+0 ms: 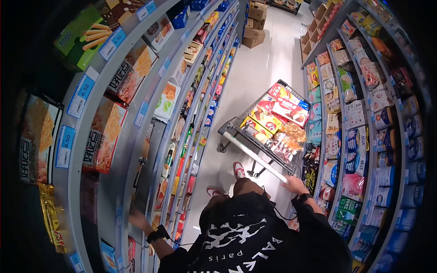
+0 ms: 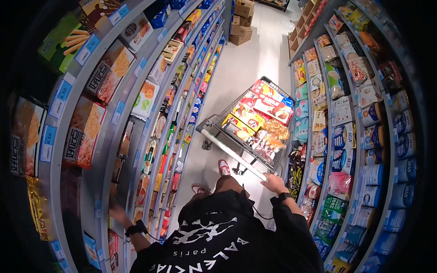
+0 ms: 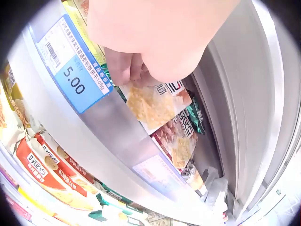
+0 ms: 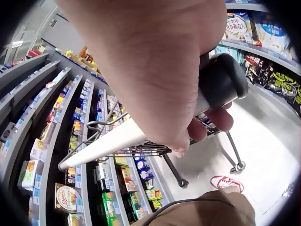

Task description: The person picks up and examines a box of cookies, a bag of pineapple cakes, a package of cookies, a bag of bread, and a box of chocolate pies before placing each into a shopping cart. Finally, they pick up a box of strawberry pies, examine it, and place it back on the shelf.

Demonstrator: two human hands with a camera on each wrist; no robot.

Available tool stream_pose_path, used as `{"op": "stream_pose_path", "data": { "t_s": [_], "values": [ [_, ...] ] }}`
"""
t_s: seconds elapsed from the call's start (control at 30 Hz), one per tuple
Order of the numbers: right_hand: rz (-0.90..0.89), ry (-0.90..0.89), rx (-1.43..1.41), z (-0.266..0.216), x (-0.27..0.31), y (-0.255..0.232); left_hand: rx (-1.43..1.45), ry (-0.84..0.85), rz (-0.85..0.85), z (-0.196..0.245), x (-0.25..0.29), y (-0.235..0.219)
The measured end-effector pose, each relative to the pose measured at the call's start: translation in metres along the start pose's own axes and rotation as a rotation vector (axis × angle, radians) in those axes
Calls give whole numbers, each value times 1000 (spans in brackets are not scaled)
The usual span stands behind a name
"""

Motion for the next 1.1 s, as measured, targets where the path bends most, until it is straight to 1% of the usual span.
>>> {"op": "stream_pose_path", "data": {
  "t_s": [0.03,0.07,0.1,0.13,0.2,0.23,0.27,0.3,0.33,0.37,0.4,0.43,0.47,0.5,0.53,0.57,0.6,0.63,0.67,0.7,0.73,0.77,0.8,0.83,0.87,0.9,0.97,1.03,1.1],
  "values": [
    [-22,2,-36,16,-4,6,-4,7,-11,18,-6,-9],
    [-39,5,-75,28,-8,10,98,-170,-123,54,-22,-20],
    [-123,-19,-83,33,-8,7,200,-350,-234,87,-32,-25],
    [-125,-17,-85,35,-11,-3,198,-348,-238,104,-34,-25],
    [-220,-104,157,20,-14,-36,172,-229,-86,137,-34,-35],
    [-270,-73,257,-10,-16,-76,162,-231,-85,155,-35,-38],
    [-192,-73,211,-41,-22,-122,164,-240,-23,174,-38,-44],
    [-134,-147,-13,-71,-25,-168,165,-246,39,190,-38,-48],
    [-34,-224,-235,-86,-39,-200,154,-240,40,203,-35,-50],
    [-17,-390,-774,-93,-67,-212,158,-220,68,216,-31,-51],
    [-74,-331,-1115,-101,-87,-233,161,-204,99,227,-26,-53],
    [-94,-316,-1332,-115,-106,-253,228,-127,122,234,-18,-47],
    [-122,-384,-1514,-118,-137,-256,215,-128,131,252,-14,-49],
    [-68,-306,-1394,-113,-177,-244,274,-144,89,277,-7,-47],
    [-16,-230,-1269,-104,-222,-222,333,-162,47,298,0,-43],
    [19,-246,-1061,-92,-263,-191,277,-184,-30,309,9,-40],
    [49,-261,-855,-73,-301,-152,260,-191,-22,324,15,-43],
    [52,-202,-603,-46,-334,-104,201,-145,-202,342,19,-43],
    [60,-148,-354,-21,-355,-63,142,-98,-381,359,23,-40],
    [2,-61,-292,-5,-360,-30,81,-27,-426,372,28,-41],
    [-58,26,-227,9,-358,-1,60,-27,-425,380,34,-45],
    [-246,-3,-364,13,-353,17,61,-31,-468,388,42,-48],
    [-436,-29,-495,14,-343,28,64,-38,-514,396,48,-49],
    [-316,-20,-502,6,-324,17,62,-112,-552,401,52,-52],
    [-197,-10,-507,2,-307,16,43,-122,-559,407,56,-53],
    [-60,14,-272,0,-311,24,50,-154,-569,412,59,-54],
    [-118,45,-110,15,-313,39,24,-206,-606,422,65,-56],
    [-137,72,-54,6,-312,21,22,-212,-614,424,71,-54],
    [-283,89,52,1,-307,11,31,-208,-629,426,73,-47]
  ]
}}
Point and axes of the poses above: each hand's wrist, its own x-axis away from the middle knuckle, its own y-axis out of the palm, z = x × y, the point moved 5 cm from there along -x, towards the middle knuckle, and after that the axes turned 9 degrees about y, right-handed, at the moved point
